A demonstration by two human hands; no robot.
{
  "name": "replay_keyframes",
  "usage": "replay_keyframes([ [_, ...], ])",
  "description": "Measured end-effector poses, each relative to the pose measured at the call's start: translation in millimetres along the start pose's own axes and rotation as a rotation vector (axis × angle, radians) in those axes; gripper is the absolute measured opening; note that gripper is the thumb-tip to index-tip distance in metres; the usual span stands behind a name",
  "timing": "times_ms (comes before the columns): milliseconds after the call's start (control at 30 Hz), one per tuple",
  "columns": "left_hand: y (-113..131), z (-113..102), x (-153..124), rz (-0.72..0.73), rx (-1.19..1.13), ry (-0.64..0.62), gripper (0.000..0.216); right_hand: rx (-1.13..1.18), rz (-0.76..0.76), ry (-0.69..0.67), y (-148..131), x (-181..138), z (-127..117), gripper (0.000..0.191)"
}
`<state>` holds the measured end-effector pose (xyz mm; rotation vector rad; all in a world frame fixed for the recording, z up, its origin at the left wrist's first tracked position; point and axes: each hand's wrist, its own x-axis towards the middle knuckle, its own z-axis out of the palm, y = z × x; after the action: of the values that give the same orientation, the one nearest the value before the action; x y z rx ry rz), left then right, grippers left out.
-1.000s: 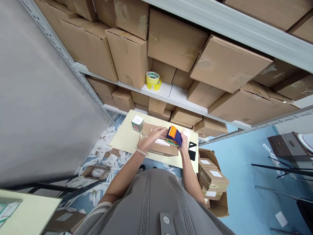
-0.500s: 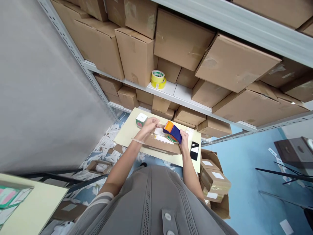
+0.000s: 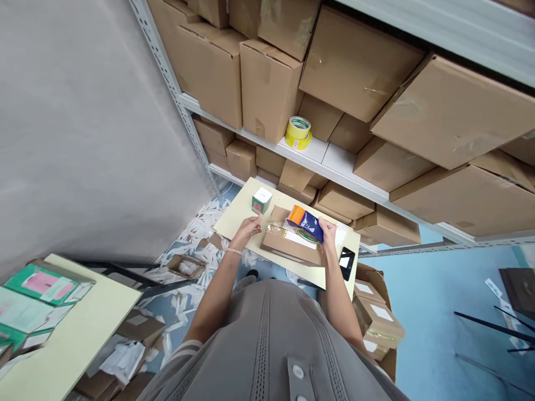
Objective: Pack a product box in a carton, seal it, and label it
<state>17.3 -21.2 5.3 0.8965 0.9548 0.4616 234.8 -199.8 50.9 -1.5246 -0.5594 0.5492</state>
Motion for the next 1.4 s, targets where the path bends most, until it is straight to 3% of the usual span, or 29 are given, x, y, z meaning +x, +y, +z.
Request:
replay_keyframes([
  [167,-22.9,10.7,8.4,-0.021,0.045,0.006,0.052,-0.05,-0.003,-0.037,-6.0,0.8,2.5,0.063],
  [433,-45.4,30.6,11.7,0.119,0.321,0.151,0.035,-0.048,-0.002,0.006,-3.2,0.9,-6.4,0.062],
  [567,-53.4,27.2,4.1,0.119,0.404,0.177,0.04,-0.059,-0.013,0.01,-1.4,0.2,-9.7,0.062],
  [633,-47.5,20.6,0.0,0.254,0.477,0.176,0.047,-0.08,-0.008,0.003,-1.9,0.6,-9.6,0.061],
  [700,-32.9,13.9,-1.8,0.5,0.654,0.065,0.06,-0.098,0.015,-0.014,-3.6,1.9,-9.0,0.06],
  [767,-13.2,11.8,-0.4,0.718,0.914,-0.174,0.082,-0.104,0.034,-0.03,-6.3,3.9,-8.3,0.06],
  [867,12.5,22.0,6.9,0.826,1.24,-0.498,0.126,-0.123,0.04,-0.054,-13.2,6.7,-6.5,0.062],
  [967,23.3,40.3,15.8,0.84,1.384,-0.679,0.138,-0.172,0.052,-0.111,-25.7,8.6,-3.7,0.063],
  [1067,24.4,50.8,20.6,0.807,1.435,-0.751,0.133,-0.238,0.045,-0.183,-44.8,10.6,-2.6,0.063],
  [1233,27.3,48.0,19.4,0.79,1.506,-0.739,0.136,-0.444,-0.048,-0.258,-73.5,11.8,-6.2,0.063],
  [1400,28.9,44.2,20.7,0.763,1.589,-0.709,0.138,-0.55,-0.065,-0.303,-84.8,6.3,-21.4,0.065],
])
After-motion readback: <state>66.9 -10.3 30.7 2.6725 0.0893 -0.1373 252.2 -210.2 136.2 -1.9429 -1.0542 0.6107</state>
